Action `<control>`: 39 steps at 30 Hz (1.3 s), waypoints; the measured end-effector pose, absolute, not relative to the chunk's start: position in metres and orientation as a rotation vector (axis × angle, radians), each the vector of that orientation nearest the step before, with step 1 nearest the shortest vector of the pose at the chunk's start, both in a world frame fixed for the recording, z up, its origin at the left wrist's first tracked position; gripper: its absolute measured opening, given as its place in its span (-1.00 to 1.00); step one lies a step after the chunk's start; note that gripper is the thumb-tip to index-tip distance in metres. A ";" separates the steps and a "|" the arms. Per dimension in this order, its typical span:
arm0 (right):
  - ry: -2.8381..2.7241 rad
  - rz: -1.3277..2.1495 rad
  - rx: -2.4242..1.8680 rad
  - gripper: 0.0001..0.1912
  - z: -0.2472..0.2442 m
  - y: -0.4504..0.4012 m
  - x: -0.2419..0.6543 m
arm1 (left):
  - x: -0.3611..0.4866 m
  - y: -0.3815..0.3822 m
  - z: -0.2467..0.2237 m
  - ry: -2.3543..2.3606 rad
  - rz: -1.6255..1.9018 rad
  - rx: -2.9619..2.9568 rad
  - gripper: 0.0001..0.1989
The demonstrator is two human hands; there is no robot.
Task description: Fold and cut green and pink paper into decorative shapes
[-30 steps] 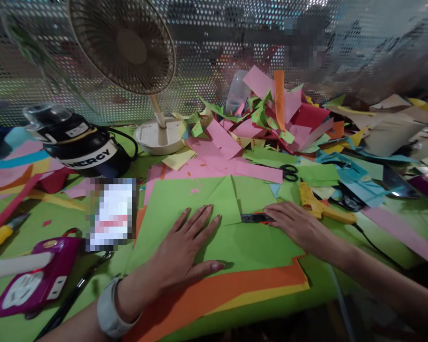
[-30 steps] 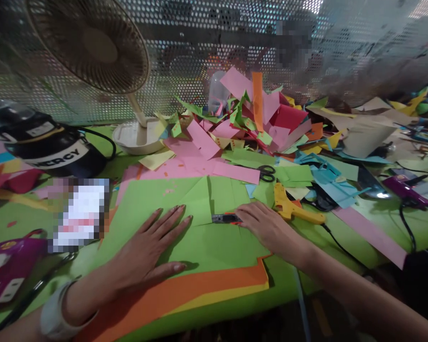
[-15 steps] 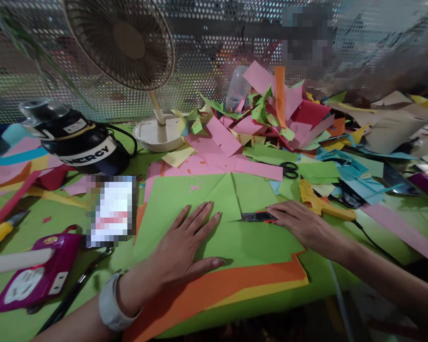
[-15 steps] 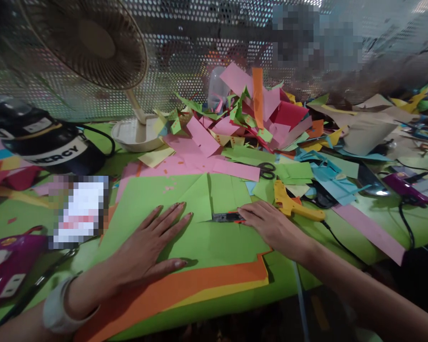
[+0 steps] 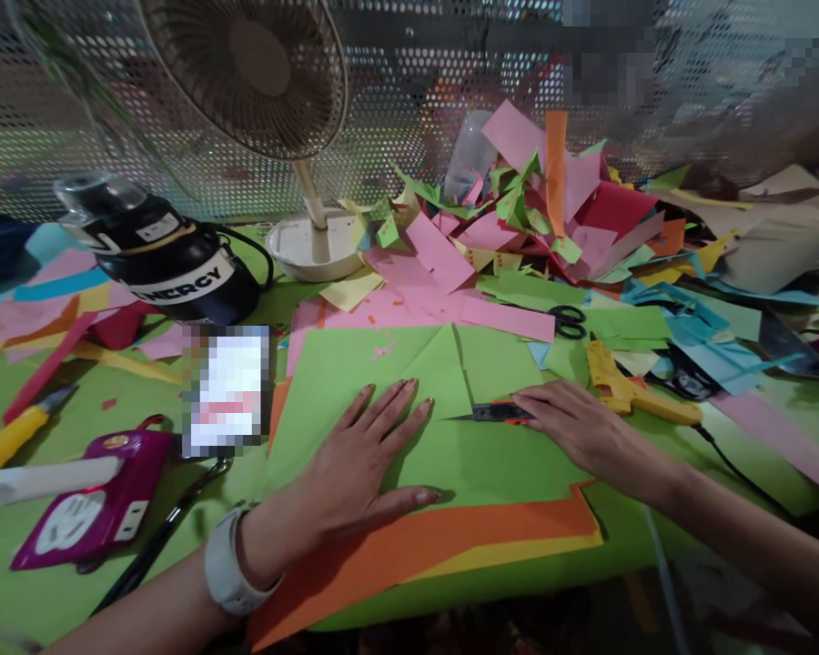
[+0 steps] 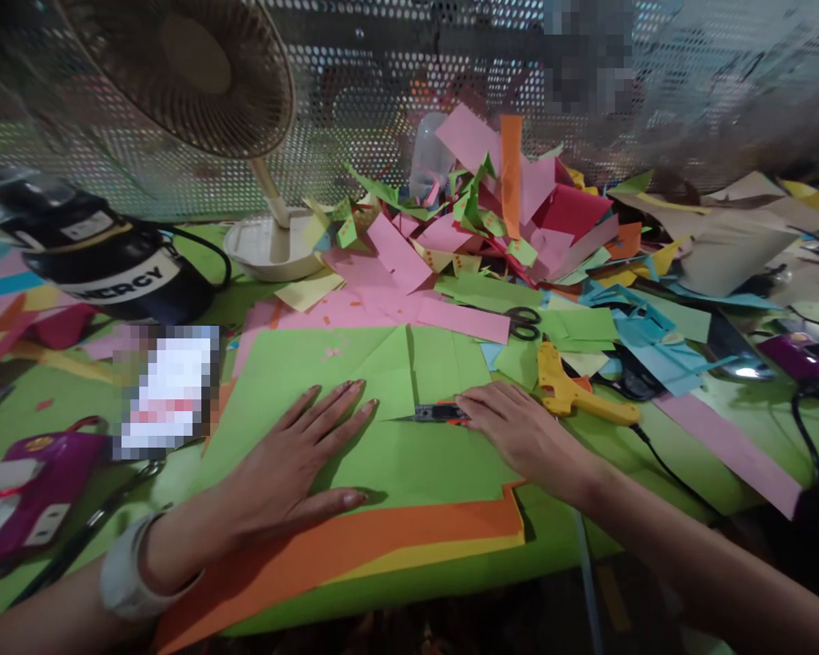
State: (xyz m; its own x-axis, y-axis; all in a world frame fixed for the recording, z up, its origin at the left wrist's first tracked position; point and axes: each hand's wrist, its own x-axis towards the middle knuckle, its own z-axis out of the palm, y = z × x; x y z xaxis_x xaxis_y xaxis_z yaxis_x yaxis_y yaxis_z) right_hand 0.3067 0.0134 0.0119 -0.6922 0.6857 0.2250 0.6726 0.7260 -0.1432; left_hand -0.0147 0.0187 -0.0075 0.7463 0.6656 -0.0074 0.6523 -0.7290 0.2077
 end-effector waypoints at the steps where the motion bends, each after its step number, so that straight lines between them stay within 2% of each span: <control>1: -2.660 0.070 -1.065 -0.66 0.012 0.014 0.305 | -0.015 0.019 -0.007 1.044 0.109 2.748 -0.12; 8: -2.671 0.138 -1.068 -0.63 0.015 0.013 0.300 | -0.014 0.019 -0.009 1.050 0.110 2.735 -0.11; 22: -2.618 0.028 -1.098 -0.65 0.014 0.024 0.313 | 0.016 0.019 -0.004 1.143 0.094 2.675 -0.04; 28: -2.592 0.097 -1.104 -0.65 0.010 0.025 0.314 | -0.004 0.018 -0.006 1.166 0.199 2.748 -0.02; 39: -2.660 0.031 -1.065 -0.68 0.007 0.022 0.297 | -0.014 0.016 -0.009 1.162 0.098 2.752 0.00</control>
State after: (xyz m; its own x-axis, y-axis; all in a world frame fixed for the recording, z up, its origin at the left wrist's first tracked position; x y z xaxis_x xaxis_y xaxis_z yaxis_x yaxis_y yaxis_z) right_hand 0.2972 0.0217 0.0067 -0.6911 0.6798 0.2453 0.6739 0.7288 -0.1212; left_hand -0.0137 0.0158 -0.0090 0.6974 0.7166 0.0010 0.7066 -0.6880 0.1655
